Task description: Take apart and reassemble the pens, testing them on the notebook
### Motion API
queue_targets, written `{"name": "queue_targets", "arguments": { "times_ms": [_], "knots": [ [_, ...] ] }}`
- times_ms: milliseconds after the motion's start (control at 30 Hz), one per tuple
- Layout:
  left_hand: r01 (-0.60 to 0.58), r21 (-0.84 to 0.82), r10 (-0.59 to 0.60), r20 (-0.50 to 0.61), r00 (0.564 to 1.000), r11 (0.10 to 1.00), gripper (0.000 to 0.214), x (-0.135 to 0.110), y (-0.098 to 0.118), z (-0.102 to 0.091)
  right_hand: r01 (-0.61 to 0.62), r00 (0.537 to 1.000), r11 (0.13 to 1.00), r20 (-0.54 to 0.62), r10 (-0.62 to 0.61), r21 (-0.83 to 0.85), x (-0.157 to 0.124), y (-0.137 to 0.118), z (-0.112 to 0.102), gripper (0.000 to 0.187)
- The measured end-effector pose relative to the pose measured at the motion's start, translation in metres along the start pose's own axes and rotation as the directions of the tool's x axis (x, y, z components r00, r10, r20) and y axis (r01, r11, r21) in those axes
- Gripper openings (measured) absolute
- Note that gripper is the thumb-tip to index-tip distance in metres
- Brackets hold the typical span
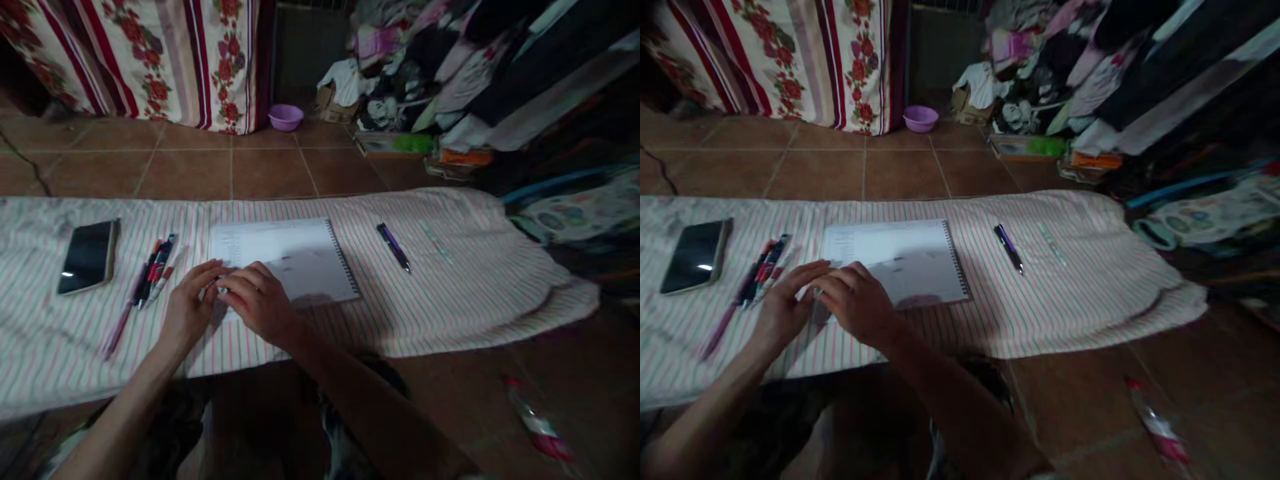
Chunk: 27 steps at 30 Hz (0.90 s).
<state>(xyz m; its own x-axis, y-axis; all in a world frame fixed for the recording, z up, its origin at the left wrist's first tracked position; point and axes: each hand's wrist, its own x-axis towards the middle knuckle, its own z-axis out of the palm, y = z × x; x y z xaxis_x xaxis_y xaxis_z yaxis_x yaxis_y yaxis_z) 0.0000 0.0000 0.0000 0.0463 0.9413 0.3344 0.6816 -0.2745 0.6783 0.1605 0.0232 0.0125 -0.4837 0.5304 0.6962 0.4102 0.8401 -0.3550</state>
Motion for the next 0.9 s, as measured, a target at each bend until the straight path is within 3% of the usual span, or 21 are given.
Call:
{"name": "queue_targets", "arguments": {
  "times_ms": [700,900],
  "knots": [
    [-0.012,-0.006,0.011,-0.046,0.999,1.000,0.029,0.004,0.016,-0.006,-0.035,0.998,0.996,0.054,0.030,0.087,0.007,-0.006,0.001,0.029],
    [-0.058,0.110,0.062,-0.033,0.998,0.992,0.029,0.004,0.015,-0.007,-0.046,0.998,0.997,0.048,0.043,0.064,0.007,-0.001,-0.003,0.027]
  ]
}}
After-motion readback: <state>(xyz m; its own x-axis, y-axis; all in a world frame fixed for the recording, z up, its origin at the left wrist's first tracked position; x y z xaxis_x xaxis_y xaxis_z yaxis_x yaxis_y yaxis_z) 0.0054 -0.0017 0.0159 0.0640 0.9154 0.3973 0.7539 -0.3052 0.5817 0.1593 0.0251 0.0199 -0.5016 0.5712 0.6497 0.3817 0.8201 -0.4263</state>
